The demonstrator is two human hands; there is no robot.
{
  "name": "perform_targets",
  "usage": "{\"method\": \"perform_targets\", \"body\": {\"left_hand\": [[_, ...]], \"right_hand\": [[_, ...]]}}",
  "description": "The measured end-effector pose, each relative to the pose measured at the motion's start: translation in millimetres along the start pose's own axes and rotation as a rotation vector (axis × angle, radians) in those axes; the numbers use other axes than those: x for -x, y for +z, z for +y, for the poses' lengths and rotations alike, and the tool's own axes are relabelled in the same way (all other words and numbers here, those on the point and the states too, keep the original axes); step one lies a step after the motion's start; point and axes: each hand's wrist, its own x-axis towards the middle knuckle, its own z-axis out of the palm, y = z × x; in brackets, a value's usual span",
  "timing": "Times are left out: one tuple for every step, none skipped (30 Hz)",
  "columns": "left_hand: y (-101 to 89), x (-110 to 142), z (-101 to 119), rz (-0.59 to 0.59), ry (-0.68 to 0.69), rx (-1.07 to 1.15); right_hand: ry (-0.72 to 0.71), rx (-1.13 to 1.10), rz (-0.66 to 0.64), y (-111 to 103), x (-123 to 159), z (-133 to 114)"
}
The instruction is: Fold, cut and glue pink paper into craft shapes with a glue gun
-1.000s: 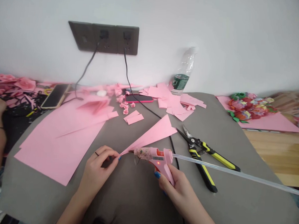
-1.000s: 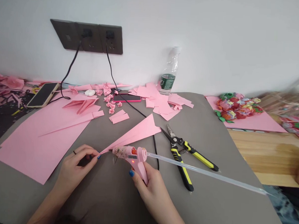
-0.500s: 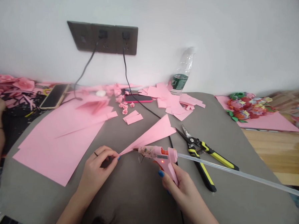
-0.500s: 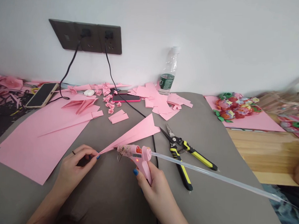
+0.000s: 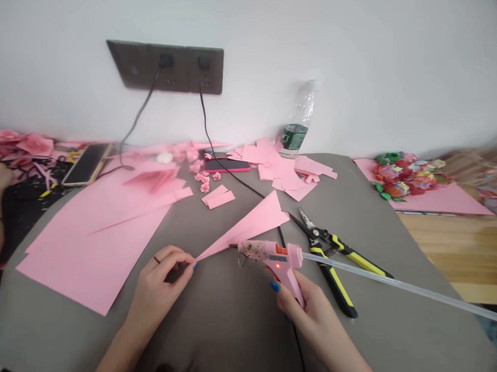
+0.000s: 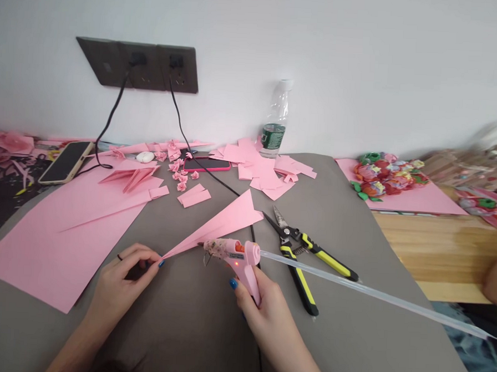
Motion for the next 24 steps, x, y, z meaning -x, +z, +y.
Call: {"method": "perform_targets", "body": {"left_hand": [[0.1, 0.0, -0.2, 0.002, 0.000, -0.003], [0.2, -0.2, -0.5, 0.004, 0.002, -0.004], [0.2, -0.6, -0.7, 0.006, 0.005, -0.004], [0.1, -1.1, -0.8, 0.011, 0.011, -0.003], [-0.1, -1.7, -0.8, 0.015, 0.018, -0.004], [-0.4, -2.2, -0.8, 0.017, 0.025, -0.006], [-0.8, -2.7, -0.7, 0.019, 0.029, -0.011], [-1.3, -3.0, -0.7, 0.018, 0.031, -0.018], [-1.7, -3.2, -0.7, 0.014, 0.031, -0.024], [-2.1, -3.2, -0.8, 0.010, 0.030, -0.029], [-2.4, -3.0, -1.0, 0.006, 0.030, -0.034], [-2.4, -2.9, -1.4, 0.006, 0.032, -0.037], [-2.4, -2.7, -1.8, 0.008, 0.037, -0.038], [-2.2, -2.7, -2.3, 0.009, 0.040, -0.040], [-1.9, -2.7, -2.9, 0.011, 0.043, -0.042], [-1.7, -2.9, -3.4, 0.012, 0.046, -0.045], [-1.5, -3.1, -4.0, 0.009, 0.049, -0.049], [-1.5, -3.3, -4.5, 0.006, 0.051, -0.055], [-1.6, -3.5, -5.0, 0.003, 0.053, -0.062], [-1.9, -3.6, -5.6, 0.002, 0.057, -0.067], [-2.3, -3.6, -6.3, 0.002, 0.060, -0.071], [-2.7, -3.5, -7.0, 0.004, 0.063, -0.075], [-3.1, -3.3, -7.7, 0.006, 0.067, -0.077], [-3.4, -3.2, -8.5, 0.008, 0.072, -0.077]], "right_hand": [[0.001, -0.003, 0.005, -1.0, 0.1, 0.5], [0.002, -0.006, 0.010, -1.9, 0.1, 1.0], [0.003, -0.008, 0.014, -2.9, 0.0, 1.3], [0.003, -0.009, 0.019, -3.8, -0.1, 1.3], [0.000, -0.008, 0.024, -4.8, -0.4, 1.1], [-0.004, -0.005, 0.030, -5.7, -0.7, 0.7], [-0.007, 0.000, 0.036, -6.7, -1.0, 0.1], [-0.010, 0.006, 0.043, -7.6, -1.3, -0.6], [-0.014, 0.012, 0.052, -8.5, -1.7, -1.3], [-0.017, 0.017, 0.060, -9.3, -2.1, -2.0], [-0.019, 0.020, 0.065, -10.1, -2.5, -2.6], [-0.022, 0.021, 0.070, -10.9, -2.8, -3.0], [-0.026, 0.021, 0.077, -11.6, -3.1, -3.1], [-0.028, 0.020, 0.082, -12.4, -3.3, -3.1], [-0.029, 0.019, 0.087, -13.1, -3.4, -2.8], [-0.029, 0.016, 0.094, -13.8, -3.5, -2.4], [-0.028, 0.011, 0.098, -14.6, -3.4, -1.8], [-0.024, 0.004, 0.099, -15.5, -3.2, -1.1], [-0.020, -0.006, 0.099, -16.5, -3.0, -0.5], [-0.015, -0.017, 0.103, -17.6, -2.8, 0.1], [-0.012, -0.028, 0.110, -18.7, -2.6, 0.7], [-0.010, -0.035, 0.118, -19.9, -2.4, 1.2], [-0.011, -0.040, 0.127, -21.0, -2.4, 1.6], [-0.014, -0.041, 0.135, -21.9, -2.4, 2.0]]}}
